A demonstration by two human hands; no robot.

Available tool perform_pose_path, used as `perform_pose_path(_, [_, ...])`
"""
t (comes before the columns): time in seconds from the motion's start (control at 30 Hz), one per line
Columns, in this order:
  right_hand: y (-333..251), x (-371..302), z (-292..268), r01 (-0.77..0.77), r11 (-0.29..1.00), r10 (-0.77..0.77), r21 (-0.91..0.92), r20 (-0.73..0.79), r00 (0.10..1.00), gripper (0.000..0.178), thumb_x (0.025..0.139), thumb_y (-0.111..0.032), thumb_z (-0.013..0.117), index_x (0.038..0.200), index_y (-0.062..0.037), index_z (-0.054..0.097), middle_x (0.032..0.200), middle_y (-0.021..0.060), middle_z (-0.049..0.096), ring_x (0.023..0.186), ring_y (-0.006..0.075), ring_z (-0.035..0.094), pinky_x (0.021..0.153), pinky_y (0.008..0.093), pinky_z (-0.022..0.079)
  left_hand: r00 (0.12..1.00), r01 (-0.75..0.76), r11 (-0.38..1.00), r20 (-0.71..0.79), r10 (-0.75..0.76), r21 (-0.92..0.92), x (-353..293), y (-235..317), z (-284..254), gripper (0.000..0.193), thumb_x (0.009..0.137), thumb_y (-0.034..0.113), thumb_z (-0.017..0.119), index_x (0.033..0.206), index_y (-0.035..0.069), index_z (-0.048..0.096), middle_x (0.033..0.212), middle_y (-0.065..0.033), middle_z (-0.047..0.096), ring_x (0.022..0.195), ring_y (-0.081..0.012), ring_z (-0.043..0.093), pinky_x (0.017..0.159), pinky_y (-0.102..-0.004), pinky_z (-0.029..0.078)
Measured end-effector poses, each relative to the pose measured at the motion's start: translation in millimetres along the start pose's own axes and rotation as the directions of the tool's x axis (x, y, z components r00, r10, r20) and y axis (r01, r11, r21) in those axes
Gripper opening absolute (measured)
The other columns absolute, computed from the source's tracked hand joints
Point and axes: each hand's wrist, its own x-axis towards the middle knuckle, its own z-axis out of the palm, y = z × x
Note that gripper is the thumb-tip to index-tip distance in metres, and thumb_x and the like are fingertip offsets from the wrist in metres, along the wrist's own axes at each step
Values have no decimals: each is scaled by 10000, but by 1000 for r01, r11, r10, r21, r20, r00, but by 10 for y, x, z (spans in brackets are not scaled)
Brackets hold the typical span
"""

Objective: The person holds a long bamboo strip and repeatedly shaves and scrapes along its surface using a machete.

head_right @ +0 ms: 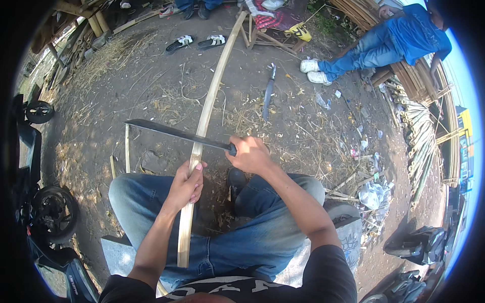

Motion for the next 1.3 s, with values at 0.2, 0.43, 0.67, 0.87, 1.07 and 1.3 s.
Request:
perform_pose_path(0.2, [121,-41,66,107,991,-112,-84,-61,992,337,820,-326,731,977,-38,658,769,182,694,765,408,690,694,494,558,1000,19,996,19,-17,-88,66,-37,10,226,1096,258,447,1141,37,461,627,21,360,393,-60,332,338,-248,285])
perform_pose_path(0.43, [144,-5,58,230,953,-269,-195,-206,941,374,813,-355,772,962,-46,625,770,167,664,801,351,695,688,450,552,998,-66,995,4,67,-72,65,6,40,226,1101,252,439,1163,37,474,649,9,391,405,-56,343,348,-238,289])
perform_pose_path(0.67, [200,-47,-52,212,965,-241,-156,-197,950,361,823,-380,758,965,-63,660,705,150,684,669,368,694,625,467,559,981,-25,987,188,55,-161,38,46,40,230,1103,267,449,1242,85,468,726,29,393,500,-47,353,412,-216,310])
perform_pose_path(0.87, [319,-93,72,122,969,-142,-216,-81,987,419,828,-425,730,994,-44,672,710,186,694,708,388,708,659,485,569,985,35,984,170,-4,-177,23,7,81,251,1097,264,460,1244,61,479,725,30,387,506,-41,346,408,-212,304])
perform_pose_path(1.07, [364,-113,21,185,954,-206,-237,-65,976,419,812,-413,745,972,-33,666,699,184,683,715,388,704,667,483,565,991,37,995,129,-25,-93,50,15,138,278,1095,286,467,1203,31,497,701,37,368,507,-46,352,406,-220,302])
perform_pose_path(1.3, [215,-118,29,202,973,-206,-114,-25,978,440,828,-388,731,1029,0,678,812,207,703,791,396,704,721,477,572,999,-23,998,33,21,54,100,-97,139,236,1088,299,496,1072,65,472,703,24,409,496,-53,384,402,-235,334])
